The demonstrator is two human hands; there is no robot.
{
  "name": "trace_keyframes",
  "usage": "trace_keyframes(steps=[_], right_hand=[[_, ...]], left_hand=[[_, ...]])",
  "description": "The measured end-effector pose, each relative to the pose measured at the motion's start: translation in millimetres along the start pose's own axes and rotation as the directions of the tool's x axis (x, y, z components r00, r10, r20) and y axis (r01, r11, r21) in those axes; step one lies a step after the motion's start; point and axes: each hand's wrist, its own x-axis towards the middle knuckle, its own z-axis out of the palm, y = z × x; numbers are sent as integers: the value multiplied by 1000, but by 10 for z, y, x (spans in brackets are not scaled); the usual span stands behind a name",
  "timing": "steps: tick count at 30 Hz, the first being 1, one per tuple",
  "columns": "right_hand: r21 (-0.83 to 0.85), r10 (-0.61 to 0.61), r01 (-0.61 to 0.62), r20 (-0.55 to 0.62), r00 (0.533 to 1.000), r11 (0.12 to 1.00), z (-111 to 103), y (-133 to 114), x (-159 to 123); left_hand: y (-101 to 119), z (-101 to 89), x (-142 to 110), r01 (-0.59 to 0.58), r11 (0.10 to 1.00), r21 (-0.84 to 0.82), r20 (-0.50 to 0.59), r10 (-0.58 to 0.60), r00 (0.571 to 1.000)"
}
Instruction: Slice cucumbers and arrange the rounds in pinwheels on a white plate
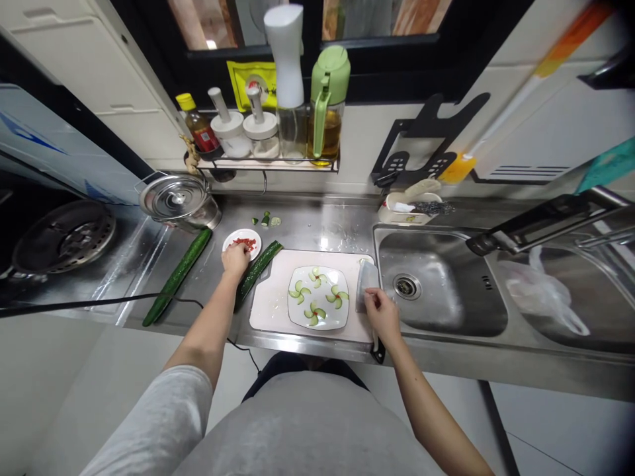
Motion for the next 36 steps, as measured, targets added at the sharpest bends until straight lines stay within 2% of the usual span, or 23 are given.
trace_keyframes(steps=[5,9,11,14,18,20,23,25,28,31,36], right_hand=[[-12,-27,27,16,1000,1000,48,-4,-26],[-18,-29,30,25,999,999,55,-34,-47],[-22,-27,28,20,999,999,40,-55,-51],[-39,-22,22,10,1000,999,2,-88,-51],[-51,-19,19,1,1000,999,-31,-128,-55],[-37,-18,18,0,1000,999,-24,-154,-64],[7,-31,31,23,999,999,11,-215,-83],[30,-53,52,35,998,998,39,-274,-93],[39,-76,75,32,997,996,70,-379,-97],[54,-99,95,59,993,994,93,-492,-95],[111,-153,140,120,981,984,163,-710,-104]], left_hand=[[19,-5,14,22,999,-33,15,-22,1000],[9,-12,-9,19,995,-98,-23,-21,1000],[-5,-16,-15,39,984,-173,-46,-47,998],[-28,-34,-13,118,935,-335,-62,-147,987],[-9,-67,-61,169,784,-597,-67,-259,964],[46,-73,-152,124,657,-743,-50,-240,969],[173,-62,-379,59,467,-882,-9,-142,990],[262,-58,-548,65,369,-927,39,-77,996],[358,-82,-742,163,239,-957,162,-24,986],[399,-136,-833,253,125,-959,260,41,965],[426,-238,-932,320,38,-947,322,135,937]])
